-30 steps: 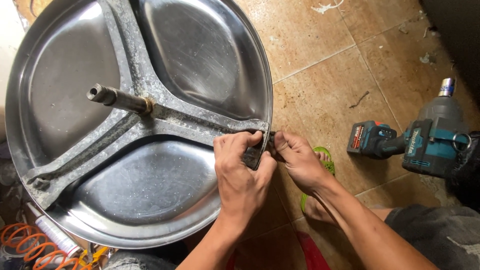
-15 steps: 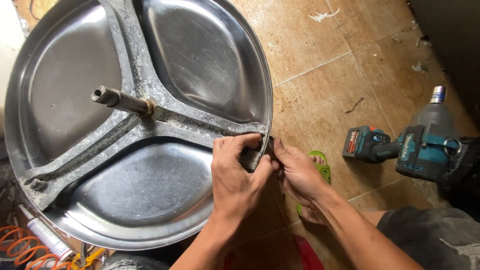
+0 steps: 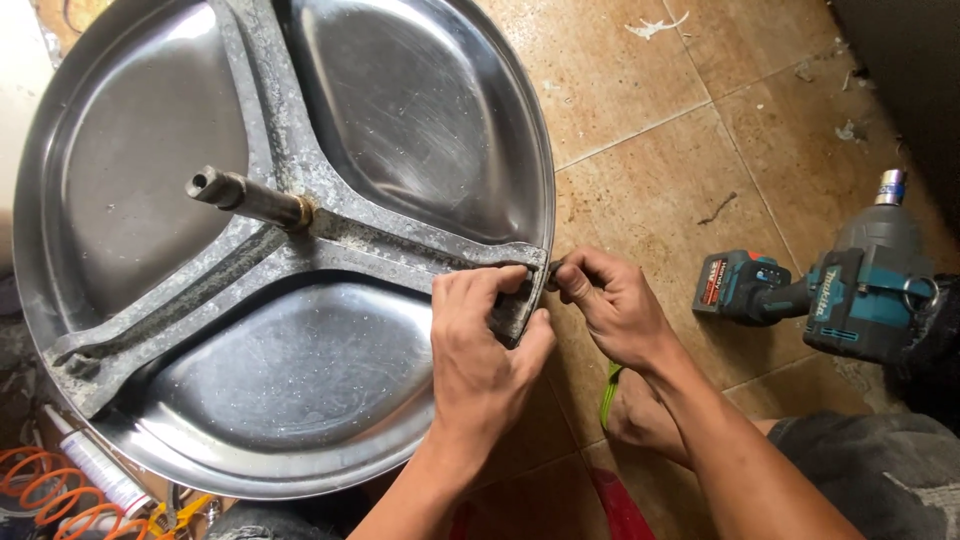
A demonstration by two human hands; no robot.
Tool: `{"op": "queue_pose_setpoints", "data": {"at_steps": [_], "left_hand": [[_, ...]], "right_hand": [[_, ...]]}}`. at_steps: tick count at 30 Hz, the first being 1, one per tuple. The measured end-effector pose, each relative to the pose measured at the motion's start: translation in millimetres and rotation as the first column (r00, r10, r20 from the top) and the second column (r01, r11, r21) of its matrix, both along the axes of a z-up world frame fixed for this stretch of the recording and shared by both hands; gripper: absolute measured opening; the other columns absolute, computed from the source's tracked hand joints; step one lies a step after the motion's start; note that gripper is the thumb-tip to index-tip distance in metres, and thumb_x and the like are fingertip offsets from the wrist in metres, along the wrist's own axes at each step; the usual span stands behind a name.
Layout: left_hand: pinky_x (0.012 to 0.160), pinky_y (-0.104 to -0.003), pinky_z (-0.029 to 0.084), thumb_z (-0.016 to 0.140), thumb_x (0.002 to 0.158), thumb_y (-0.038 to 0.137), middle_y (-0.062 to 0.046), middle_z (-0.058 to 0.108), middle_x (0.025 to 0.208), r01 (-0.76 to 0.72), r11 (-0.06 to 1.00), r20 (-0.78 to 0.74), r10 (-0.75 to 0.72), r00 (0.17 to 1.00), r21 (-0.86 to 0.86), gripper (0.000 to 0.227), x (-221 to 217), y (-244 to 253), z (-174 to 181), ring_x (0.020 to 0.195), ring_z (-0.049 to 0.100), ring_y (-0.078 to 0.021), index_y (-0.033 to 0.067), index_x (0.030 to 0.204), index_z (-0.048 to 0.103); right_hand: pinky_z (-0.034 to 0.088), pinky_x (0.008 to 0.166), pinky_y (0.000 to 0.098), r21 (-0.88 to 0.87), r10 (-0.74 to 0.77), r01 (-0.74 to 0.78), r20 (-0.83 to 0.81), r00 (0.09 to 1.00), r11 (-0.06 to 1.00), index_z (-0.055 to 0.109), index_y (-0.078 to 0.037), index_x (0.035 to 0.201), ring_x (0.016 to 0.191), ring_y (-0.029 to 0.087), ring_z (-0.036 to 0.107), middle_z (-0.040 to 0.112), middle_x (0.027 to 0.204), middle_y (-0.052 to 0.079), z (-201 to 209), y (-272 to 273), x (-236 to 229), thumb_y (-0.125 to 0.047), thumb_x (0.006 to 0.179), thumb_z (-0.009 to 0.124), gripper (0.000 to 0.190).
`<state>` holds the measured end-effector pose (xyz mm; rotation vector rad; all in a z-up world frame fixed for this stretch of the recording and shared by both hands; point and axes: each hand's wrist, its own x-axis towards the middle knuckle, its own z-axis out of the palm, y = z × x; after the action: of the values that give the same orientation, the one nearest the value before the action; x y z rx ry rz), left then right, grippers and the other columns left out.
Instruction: Unscrewing a bolt from a washing machine drum spider arm using a wrench and fingers
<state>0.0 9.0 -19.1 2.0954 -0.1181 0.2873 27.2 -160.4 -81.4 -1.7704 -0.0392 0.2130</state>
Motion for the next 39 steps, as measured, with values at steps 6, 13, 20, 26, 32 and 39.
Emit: {"op": "queue_pose_setpoints", "data": {"at_steps": [6,13,20,26,32,39], "left_hand": [[0.089,-0.04,0.051,0.077,0.071,0.011,-0.009,0.069,0.091,-0.017,1.0,-0.012,0.017,1.0,-0.02,0.034,1,-3,4,0.095,0.063,-0.0275,0.0052,0.105,0.073],[0.088,-0.039,0.051,0.076,0.072,0.011,-0.009,0.072,0.091,-0.034,0.999,-0.02,0.033,0.999,-0.03,0.029,0,-6,5,0.093,0.064,-0.0265,0.0061,0.1,0.074],[0.087,-0.038,0.051,0.076,0.069,0.01,-0.008,0.072,0.088,-0.034,0.998,-0.01,0.034,0.999,-0.047,0.033,1,-4,-2,0.092,0.064,-0.0285,0.0079,0.101,0.073],[0.087,-0.038,0.05,0.076,0.069,0.011,-0.007,0.072,0.088,-0.036,0.998,-0.01,0.036,0.999,-0.055,0.032,0,-5,-1,0.092,0.064,-0.0279,0.0082,0.101,0.073],[0.087,-0.04,0.051,0.075,0.07,0.008,-0.01,0.073,0.091,-0.019,0.998,0.008,0.02,1.0,-0.061,0.028,1,-4,1,0.092,0.064,-0.0307,0.0055,0.097,0.073],[0.087,-0.039,0.051,0.078,0.069,0.009,-0.008,0.074,0.093,-0.013,0.999,0.002,0.013,1.0,-0.048,0.03,1,-2,5,0.093,0.066,-0.0293,0.0075,0.099,0.073]], "right_hand": [[0.051,0.072,0.0298,0.048,-0.011,0.012,-0.017,1.0,0.999,0.067,-0.012,0.08,0.068,0.011,0.054,0.061,0.065,0.002,-18,3,-6,-0.037,0.107,0.056,0.038],[0.048,0.067,0.0287,0.049,-0.055,0.059,-0.079,0.995,0.997,0.064,-0.013,0.076,0.065,0.01,0.048,0.054,0.061,0.0,-15,10,-11,-0.038,0.108,0.053,0.042],[0.049,0.069,0.0281,0.139,-0.033,0.035,-0.012,0.999,0.99,0.066,-0.011,0.079,0.066,0.011,0.051,0.058,0.064,0.001,-12,4,-5,-0.034,0.106,0.059,0.036],[0.046,0.067,0.0259,0.232,-0.003,0.016,-0.058,0.998,0.973,0.063,-0.012,0.078,0.066,0.008,0.047,0.053,0.063,-0.003,-22,9,-12,-0.037,0.109,0.052,0.041],[0.04,0.065,0.0195,0.336,-0.027,0.075,-0.147,0.989,0.939,0.063,-0.017,0.079,0.064,0.003,0.045,0.05,0.064,-0.007,-22,13,-15,-0.039,0.11,0.048,0.041],[0.05,0.072,0.0294,0.106,0.061,-0.063,0.019,0.998,0.992,0.067,-0.007,0.086,0.071,0.011,0.052,0.061,0.069,0.003,-2,-6,-3,-0.026,0.106,0.058,0.028]]}}
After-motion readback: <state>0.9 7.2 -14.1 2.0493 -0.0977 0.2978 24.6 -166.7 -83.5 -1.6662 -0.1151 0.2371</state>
